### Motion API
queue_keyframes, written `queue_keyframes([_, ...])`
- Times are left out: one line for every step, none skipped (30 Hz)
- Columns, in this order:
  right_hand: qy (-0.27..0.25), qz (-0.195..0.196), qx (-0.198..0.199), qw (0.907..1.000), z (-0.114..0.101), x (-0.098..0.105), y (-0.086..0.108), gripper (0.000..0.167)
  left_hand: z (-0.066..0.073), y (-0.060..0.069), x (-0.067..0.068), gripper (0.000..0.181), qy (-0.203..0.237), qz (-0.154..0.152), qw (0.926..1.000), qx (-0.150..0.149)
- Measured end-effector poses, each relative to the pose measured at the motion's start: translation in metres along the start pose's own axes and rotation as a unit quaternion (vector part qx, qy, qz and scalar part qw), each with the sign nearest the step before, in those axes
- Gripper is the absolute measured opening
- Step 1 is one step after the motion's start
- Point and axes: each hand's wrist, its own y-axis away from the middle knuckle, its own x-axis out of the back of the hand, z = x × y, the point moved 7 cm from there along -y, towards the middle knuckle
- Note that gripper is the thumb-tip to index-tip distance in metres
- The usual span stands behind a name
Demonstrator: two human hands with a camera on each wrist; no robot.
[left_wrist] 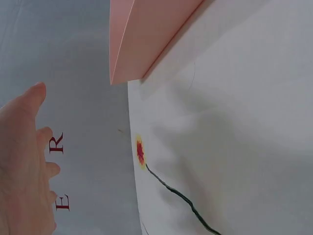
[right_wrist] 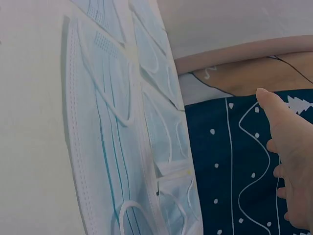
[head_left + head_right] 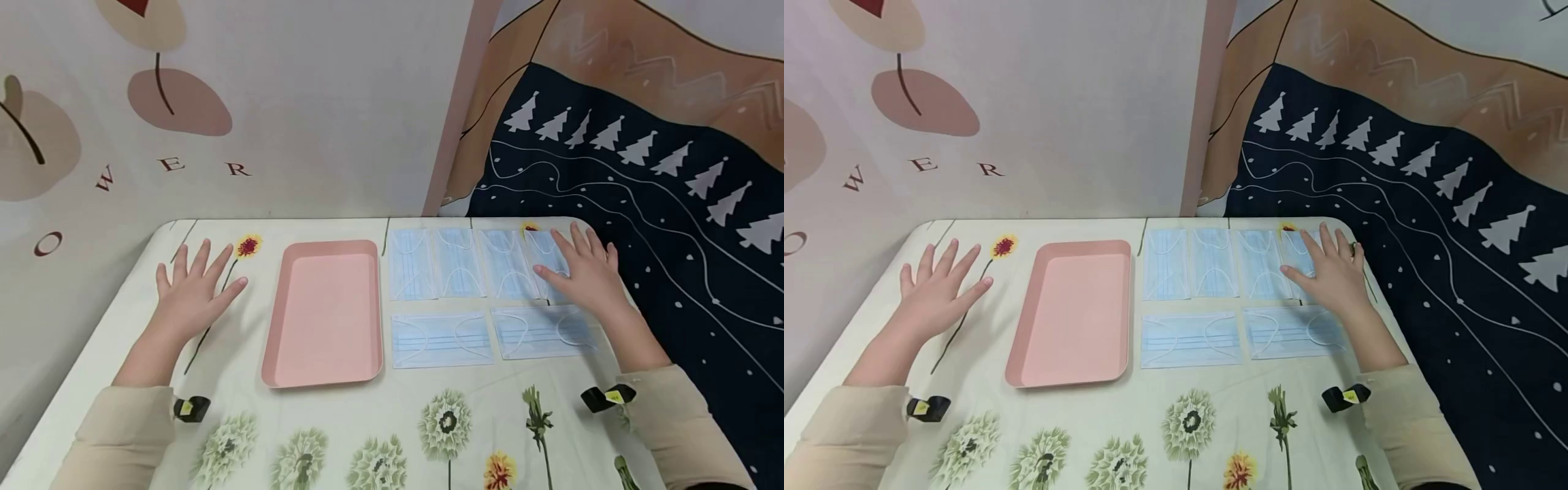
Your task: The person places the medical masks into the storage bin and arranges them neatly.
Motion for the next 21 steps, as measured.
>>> queue_keyframes([0.001,0.002,0.001,1.0,-0.001,0.0,0.001,0.088,0.0,0.0,-0.001,0.077,0.0,0.0,1.0,0.001])
queue_keyframes([0.0,0.004,0.003,1.0,-0.003,0.001,0.001,0.088,0.0,0.0,-0.001,0.077,0.001,0.001,1.0,0.001])
queue_keyframes([-0.001,0.007,0.005,1.0,-0.004,0.001,0.002,0.088,0.001,0.001,-0.001,0.077,0.002,0.002,1.0,0.001])
queue_keyframes([-0.003,0.008,0.007,0.9999,-0.006,0.001,0.003,0.088,0.001,0.001,-0.002,0.077,0.005,0.005,1.0,0.0])
queue_keyframes([-0.004,0.011,0.01,0.9999,-0.008,0.001,0.004,0.087,0.002,0.002,-0.002,0.077,0.007,0.008,0.9999,-0.001])
queue_keyframes([-0.005,0.014,0.013,0.9998,-0.01,0.001,0.004,0.087,0.003,0.002,-0.002,0.076,0.011,0.011,0.9999,-0.003])
queue_keyframes([-0.006,0.016,0.016,0.9997,-0.013,0.002,0.005,0.086,0.004,0.003,-0.002,0.076,0.015,0.014,0.9998,-0.006])
queue_keyframes([-0.01,0.018,0.02,0.9996,-0.016,0.002,0.005,0.086,0.005,0.004,-0.003,0.075,0.02,0.016,0.9996,-0.009])
queue_keyframes([-0.013,0.02,0.023,0.9994,-0.019,0.002,0.006,0.086,0.007,0.004,-0.003,0.075,0.025,0.019,0.9994,-0.012])
queue_keyframes([-0.016,0.021,0.027,0.9993,-0.022,0.002,0.007,0.086,0.008,0.005,-0.004,0.075,0.031,0.02,0.9992,-0.015])
queue_keyframes([-0.019,0.022,0.031,0.9991,-0.024,0.001,0.007,0.086,0.009,0.005,-0.005,0.075,0.035,0.022,0.999,-0.018])
queue_keyframes([-0.022,0.022,0.034,0.9989,-0.027,0.0,0.008,0.085,0.01,0.006,-0.006,0.075,0.04,0.022,0.9988,-0.02])
queue_keyframes([-0.026,0.021,0.037,0.9987,-0.03,0.0,0.009,0.085,0.011,0.006,-0.007,0.074,0.043,0.022,0.9986,-0.023])
queue_keyframes([-0.029,0.021,0.041,0.9985,-0.032,-0.001,0.01,0.085,0.012,0.007,-0.008,0.074,0.049,0.023,0.9982,-0.025])
queue_keyframes([-0.032,0.02,0.045,0.9983,-0.034,-0.003,0.011,0.085,0.013,0.007,-0.009,0.074,0.054,0.024,0.9979,-0.027])
queue_keyframes([-0.035,0.02,0.05,0.9979,-0.036,-0.004,0.012,0.085,0.015,0.007,-0.01,0.074,0.059,0.024,0.9975,-0.029])
queue_keyframes([-0.038,0.021,0.055,0.9975,-0.038,-0.005,0.012,0.084,0.016,0.008,-0.01,0.074,0.064,0.024,0.9971,-0.032])
queue_keyframes([-0.041,0.022,0.061,0.997,-0.04,-0.006,0.013,0.084,0.017,0.008,-0.011,0.074,0.07,0.025,0.9966,-0.036])
queue_keyframes([-0.045,0.023,0.068,0.9964,-0.042,-0.007,0.014,0.083,0.018,0.008,-0.012,0.073,0.076,0.026,0.996,-0.039])
queue_keyframes([-0.05,0.025,0.074,0.9957,-0.044,-0.008,0.014,0.083,0.02,0.008,-0.012,0.073,0.082,0.027,0.9953,-0.043])
queue_keyframes([-0.055,0.026,0.08,0.9949,-0.046,-0.009,0.015,0.082,0.021,0.009,-0.013,0.073,0.087,0.029,0.9947,-0.046])
